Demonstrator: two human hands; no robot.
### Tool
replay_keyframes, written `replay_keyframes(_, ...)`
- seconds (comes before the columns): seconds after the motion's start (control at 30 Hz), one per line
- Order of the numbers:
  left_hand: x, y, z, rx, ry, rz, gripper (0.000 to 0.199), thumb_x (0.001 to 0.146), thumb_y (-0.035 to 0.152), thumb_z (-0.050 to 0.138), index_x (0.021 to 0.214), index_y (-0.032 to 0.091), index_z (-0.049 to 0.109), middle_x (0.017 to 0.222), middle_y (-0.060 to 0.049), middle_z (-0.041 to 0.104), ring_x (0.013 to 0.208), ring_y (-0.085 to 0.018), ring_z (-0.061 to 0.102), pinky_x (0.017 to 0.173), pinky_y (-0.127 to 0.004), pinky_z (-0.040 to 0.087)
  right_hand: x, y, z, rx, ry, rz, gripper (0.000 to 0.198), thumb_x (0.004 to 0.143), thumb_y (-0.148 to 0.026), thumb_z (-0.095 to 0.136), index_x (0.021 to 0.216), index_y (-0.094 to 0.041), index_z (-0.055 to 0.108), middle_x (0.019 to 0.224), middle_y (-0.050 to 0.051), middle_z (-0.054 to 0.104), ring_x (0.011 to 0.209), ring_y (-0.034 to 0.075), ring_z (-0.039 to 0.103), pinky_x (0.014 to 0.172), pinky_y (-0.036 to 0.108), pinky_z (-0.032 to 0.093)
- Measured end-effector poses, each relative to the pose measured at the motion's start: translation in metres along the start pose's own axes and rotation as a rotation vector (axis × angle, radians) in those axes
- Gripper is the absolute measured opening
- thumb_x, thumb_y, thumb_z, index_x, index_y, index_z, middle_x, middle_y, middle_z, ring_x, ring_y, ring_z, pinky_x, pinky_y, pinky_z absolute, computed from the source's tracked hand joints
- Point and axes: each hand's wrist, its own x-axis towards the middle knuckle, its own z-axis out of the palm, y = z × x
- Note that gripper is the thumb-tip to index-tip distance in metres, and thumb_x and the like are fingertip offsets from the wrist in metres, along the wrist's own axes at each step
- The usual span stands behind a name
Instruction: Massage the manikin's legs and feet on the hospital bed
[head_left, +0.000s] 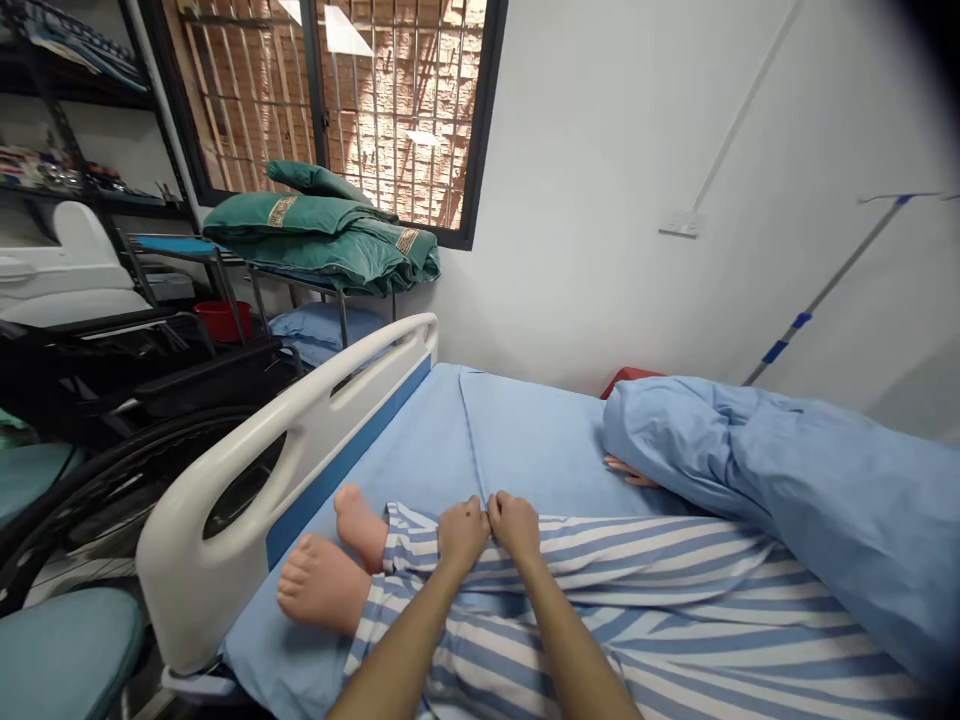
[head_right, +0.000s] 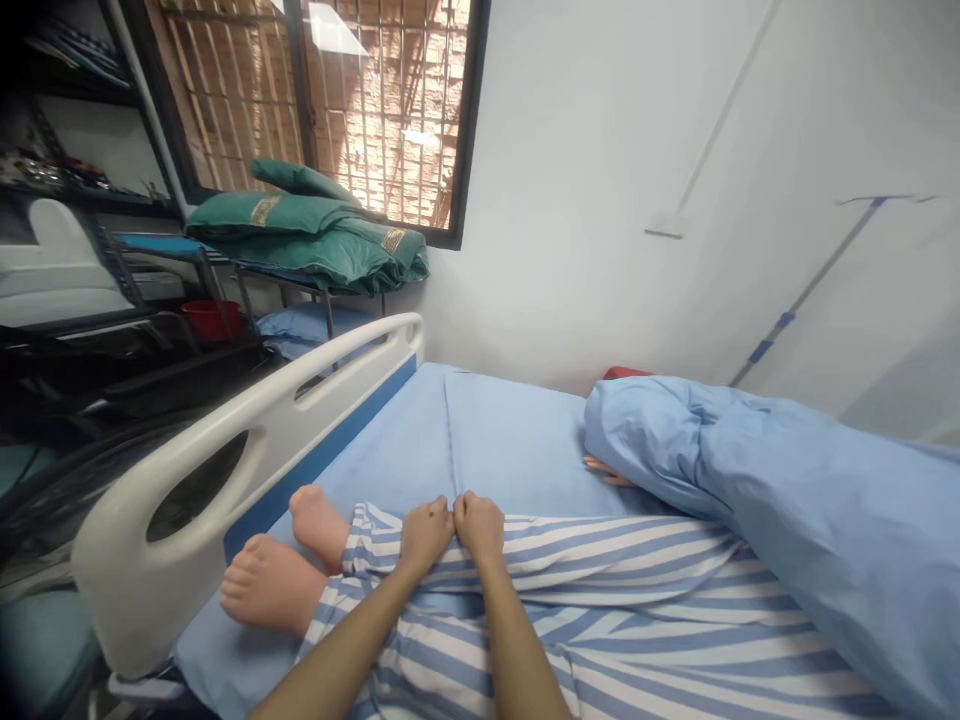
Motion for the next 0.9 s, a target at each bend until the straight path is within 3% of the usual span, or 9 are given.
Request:
replay_keyframes(0.1,0.002,-0.003,0.002,-0.050,0.023,0.010,0.022,0.075,0.027,0.034,0.082,0.020,0.053,0.075,-0.004,0.060,0.071,-0.017,0.054,0.062,-0.026,0.033,0.003,0.001,-0.002,0.017,0.010,0.014,0.039,0.081,-0.036,0.029,0.064,-0.018,0.058,0.060,0.006,0.060,0.053,0.012,0.051,0.049,0.024,0.020)
replay_keyframes(0.17,0.008,-0.002,-0.002,-0.128,0.019,-0.055,0.020,0.073,0.030,0.036,0.074,0.020,0.054,0.071,-0.003,0.059,0.068,-0.015,0.053,0.058,-0.024,0.031,0.004,0.002,-0.002,0.050,0.020,0.019,0.039,0.082,-0.036,0.029,0.063,-0.018,0.057,0.061,0.005,0.060,0.054,0.012,0.051,0.049,0.023,0.021)
replay_keyframes(0.27,0.021,0.007,-0.012,-0.266,0.013,-0.161,0.020,0.072,0.033,0.039,0.065,0.020,0.053,0.065,0.000,0.058,0.062,-0.012,0.050,0.052,-0.021,0.028,0.005,0.004,-0.004,0.124,0.031,0.020,0.039,0.082,-0.036,0.028,0.061,-0.018,0.056,0.062,0.004,0.060,0.055,0.011,0.049,0.050,0.023,0.021)
replay_keyframes(0.37,0.026,0.019,-0.016,-0.324,0.046,-0.150,0.022,0.072,0.035,0.039,0.064,0.020,0.052,0.063,0.001,0.057,0.061,-0.010,0.048,0.051,-0.021,0.026,0.007,0.008,-0.006,0.216,0.048,0.035,0.041,0.083,-0.034,0.026,0.059,-0.017,0.055,0.062,0.004,0.060,0.055,0.010,0.048,0.052,0.023,0.022)
replay_keyframes(0.6,0.003,0.033,0.006,-0.116,0.026,-0.084,0.025,0.077,0.030,0.030,0.080,0.021,0.054,0.073,-0.004,0.060,0.070,-0.017,0.053,0.058,-0.026,0.031,0.010,0.014,-0.005,0.372,0.104,0.101,0.047,0.083,-0.039,0.020,0.051,-0.018,0.047,0.049,0.000,0.052,0.048,0.010,0.042,0.050,0.022,0.023)
replay_keyframes(0.9,0.003,0.033,0.003,-0.084,0.013,-0.062,0.026,0.079,0.029,0.028,0.084,0.020,0.053,0.075,-0.005,0.060,0.073,-0.018,0.054,0.060,-0.028,0.033,0.009,0.014,-0.002,0.431,0.105,0.088,0.042,0.081,-0.037,0.024,0.048,-0.017,0.042,0.046,-0.002,0.046,0.045,0.009,0.036,0.047,0.022,0.020)
